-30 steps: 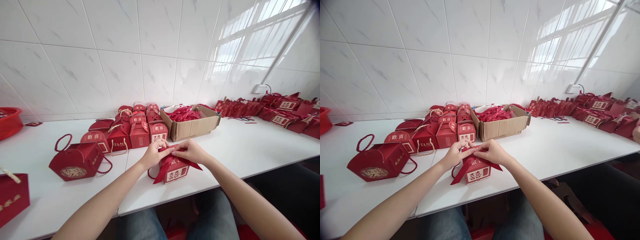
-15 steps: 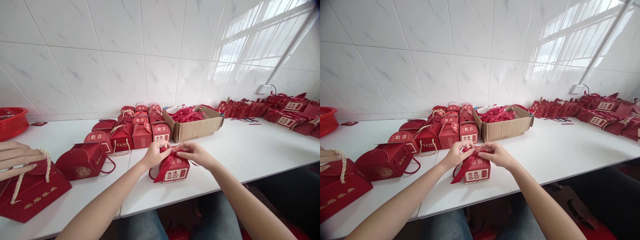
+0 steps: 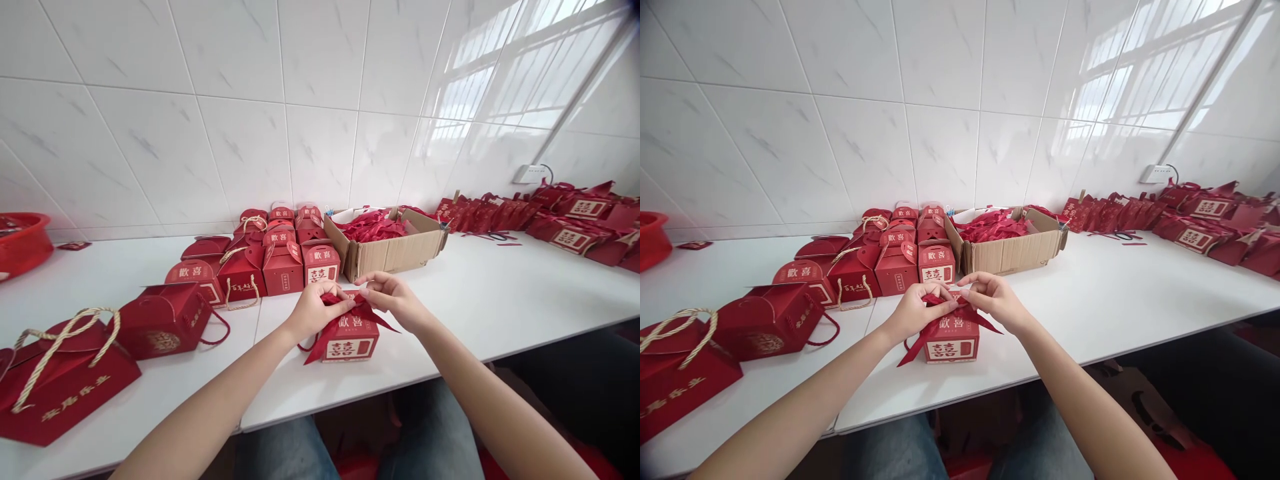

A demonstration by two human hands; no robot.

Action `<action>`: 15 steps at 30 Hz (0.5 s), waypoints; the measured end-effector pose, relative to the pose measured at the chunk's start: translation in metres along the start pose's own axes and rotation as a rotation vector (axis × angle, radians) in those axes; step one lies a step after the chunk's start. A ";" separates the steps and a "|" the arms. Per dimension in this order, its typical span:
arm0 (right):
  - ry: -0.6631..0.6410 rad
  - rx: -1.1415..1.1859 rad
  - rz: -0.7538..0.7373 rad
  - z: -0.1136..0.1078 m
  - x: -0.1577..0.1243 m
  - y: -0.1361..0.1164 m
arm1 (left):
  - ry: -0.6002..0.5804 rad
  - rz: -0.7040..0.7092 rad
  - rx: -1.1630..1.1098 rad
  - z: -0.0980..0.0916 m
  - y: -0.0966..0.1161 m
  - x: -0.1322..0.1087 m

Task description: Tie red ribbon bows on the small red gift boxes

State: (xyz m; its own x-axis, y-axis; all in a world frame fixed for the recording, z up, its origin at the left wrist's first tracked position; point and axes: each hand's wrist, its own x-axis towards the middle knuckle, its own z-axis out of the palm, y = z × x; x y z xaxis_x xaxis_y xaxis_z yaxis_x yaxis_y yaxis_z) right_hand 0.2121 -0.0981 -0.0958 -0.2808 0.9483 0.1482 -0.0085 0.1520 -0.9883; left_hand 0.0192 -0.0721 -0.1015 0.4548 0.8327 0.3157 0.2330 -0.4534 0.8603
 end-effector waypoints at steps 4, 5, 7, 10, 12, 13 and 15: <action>0.101 0.175 -0.015 0.003 0.001 0.016 | -0.003 -0.013 0.028 -0.001 -0.003 0.002; 0.111 0.216 -0.007 0.004 0.001 0.020 | -0.006 -0.016 0.029 -0.001 -0.004 0.002; 0.123 0.277 0.017 0.004 0.001 0.027 | -0.019 -0.026 0.025 -0.002 -0.005 0.002; 0.126 0.318 0.066 0.003 -0.002 0.032 | -0.026 -0.039 0.014 -0.002 -0.005 0.003; 0.122 0.322 0.084 0.002 -0.004 0.033 | -0.026 -0.042 0.007 -0.002 -0.005 0.003; 0.122 0.315 0.083 0.001 -0.005 0.033 | -0.027 -0.041 0.003 -0.001 -0.005 0.003; 0.135 0.284 0.062 0.001 -0.006 0.033 | -0.033 -0.043 -0.006 -0.001 -0.005 0.003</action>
State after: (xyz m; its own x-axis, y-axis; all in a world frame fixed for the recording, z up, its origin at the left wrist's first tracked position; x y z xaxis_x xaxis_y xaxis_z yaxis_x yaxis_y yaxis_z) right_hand 0.2123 -0.0993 -0.1289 -0.1595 0.9845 0.0724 -0.2686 0.0272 -0.9629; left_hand 0.0183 -0.0670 -0.1047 0.4726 0.8403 0.2656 0.2473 -0.4157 0.8752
